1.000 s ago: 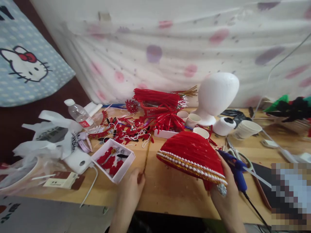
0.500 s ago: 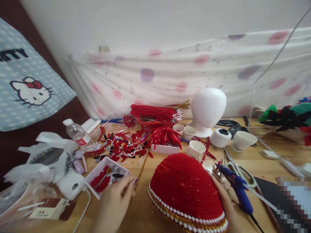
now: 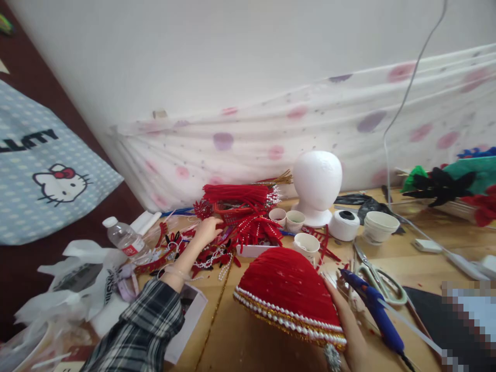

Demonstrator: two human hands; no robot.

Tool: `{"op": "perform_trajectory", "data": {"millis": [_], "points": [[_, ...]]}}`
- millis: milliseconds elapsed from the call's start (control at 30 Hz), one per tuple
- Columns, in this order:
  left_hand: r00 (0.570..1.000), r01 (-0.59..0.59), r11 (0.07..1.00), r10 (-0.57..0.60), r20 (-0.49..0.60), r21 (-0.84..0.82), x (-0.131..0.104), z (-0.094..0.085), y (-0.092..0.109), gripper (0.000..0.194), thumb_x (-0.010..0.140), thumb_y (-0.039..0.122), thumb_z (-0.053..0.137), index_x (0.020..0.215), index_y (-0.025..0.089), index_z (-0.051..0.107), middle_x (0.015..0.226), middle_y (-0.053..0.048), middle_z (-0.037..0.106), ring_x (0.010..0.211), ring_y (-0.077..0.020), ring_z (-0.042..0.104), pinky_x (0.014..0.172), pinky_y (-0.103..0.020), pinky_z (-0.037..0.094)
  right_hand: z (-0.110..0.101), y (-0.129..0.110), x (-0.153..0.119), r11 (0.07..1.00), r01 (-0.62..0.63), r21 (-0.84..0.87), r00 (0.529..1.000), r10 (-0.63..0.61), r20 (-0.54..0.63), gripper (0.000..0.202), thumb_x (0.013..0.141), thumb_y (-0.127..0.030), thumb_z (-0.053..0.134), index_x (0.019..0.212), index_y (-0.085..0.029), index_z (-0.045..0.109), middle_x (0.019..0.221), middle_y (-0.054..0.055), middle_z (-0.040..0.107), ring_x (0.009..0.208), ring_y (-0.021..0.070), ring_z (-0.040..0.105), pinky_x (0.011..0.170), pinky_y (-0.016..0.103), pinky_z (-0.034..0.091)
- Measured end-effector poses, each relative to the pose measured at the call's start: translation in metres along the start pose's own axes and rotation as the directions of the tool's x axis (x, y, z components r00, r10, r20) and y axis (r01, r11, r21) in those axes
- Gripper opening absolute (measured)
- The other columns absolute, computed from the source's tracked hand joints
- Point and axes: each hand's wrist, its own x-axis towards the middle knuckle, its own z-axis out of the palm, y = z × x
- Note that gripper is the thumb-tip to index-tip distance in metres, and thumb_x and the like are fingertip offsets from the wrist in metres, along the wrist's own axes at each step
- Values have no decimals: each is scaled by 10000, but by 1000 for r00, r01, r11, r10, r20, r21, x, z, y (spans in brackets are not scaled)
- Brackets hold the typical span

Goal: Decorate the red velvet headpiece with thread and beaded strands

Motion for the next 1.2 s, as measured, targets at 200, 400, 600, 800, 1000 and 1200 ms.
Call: {"op": "perform_trajectory", "data": {"millis": [200, 400, 600, 800, 1000, 1200], "points": [[996, -4, 999, 0, 92, 45, 5, -23, -15, 211, 952, 361, 620, 1058, 186, 672, 1081, -60, 691, 932, -199, 673, 837, -398, 568, 3, 12, 7, 996, -85, -39, 996, 84, -31, 555, 989, -240, 438, 1538, -254, 356, 1572, 48, 383, 1459, 293, 337, 1208, 478, 309], [992, 6, 1000, -8, -124, -18, -33, -111, -10, 366, 921, 274, 415, 1188, 178, 647, 1103, -107, 742, 1012, -266, 686, 964, -459, 514, 0, -10, 46, 921, -380, -86, 919, 386, 72, 566, 854, -318, 401, 1364, -121, 548, 1452, 150, 521, 1407, 335, 410, 1191, 571, 269], [991, -9, 983, -16, -133, -183, -128, -116, 45, 423, 897, 387, 434, 1195, 242, 698, 1194, -47, 731, 1190, -270, 624, 1054, -424, 462, -11, -46, 66, 864, -478, -158, 797, 503, 334, 564, 836, -411, 400, 1284, -137, 606, 1338, 144, 617, 1282, 342, 539, 1091, 511, 419], [945, -2, 874, -158, -287, -486, -185, -27, 87, 244, 857, 438, 647, 816, 223, 754, 893, -46, 752, 852, -208, 706, 760, -285, 571, -21, -48, 53, 906, -406, -120, 808, 417, 416, 465, 923, -462, 432, 1239, -205, 656, 1282, 122, 663, 1199, 348, 610, 1001, 505, 492], [915, 0, 836, -221, -337, -549, -193, 7, 91, 198, 894, 380, 607, 901, 224, 728, 965, -51, 782, 881, -196, 735, 776, -273, 585, -23, -52, 45, 938, -340, -58, 844, 332, 421, 362, 960, -386, 434, 1194, -257, 678, 1203, 86, 705, 1090, 315, 674, 930, 482, 544], [947, -126, 894, -20, -321, -429, -199, -3, 91, 284, 968, 234, 484, 1130, 284, 711, 1145, -5, 743, 1093, -162, 673, 941, -255, 521, -14, -51, 41, 940, -341, -23, 870, 324, 370, 386, 922, -298, 469, 1259, -213, 636, 1256, 101, 680, 1175, 309, 638, 1001, 494, 518]]}}
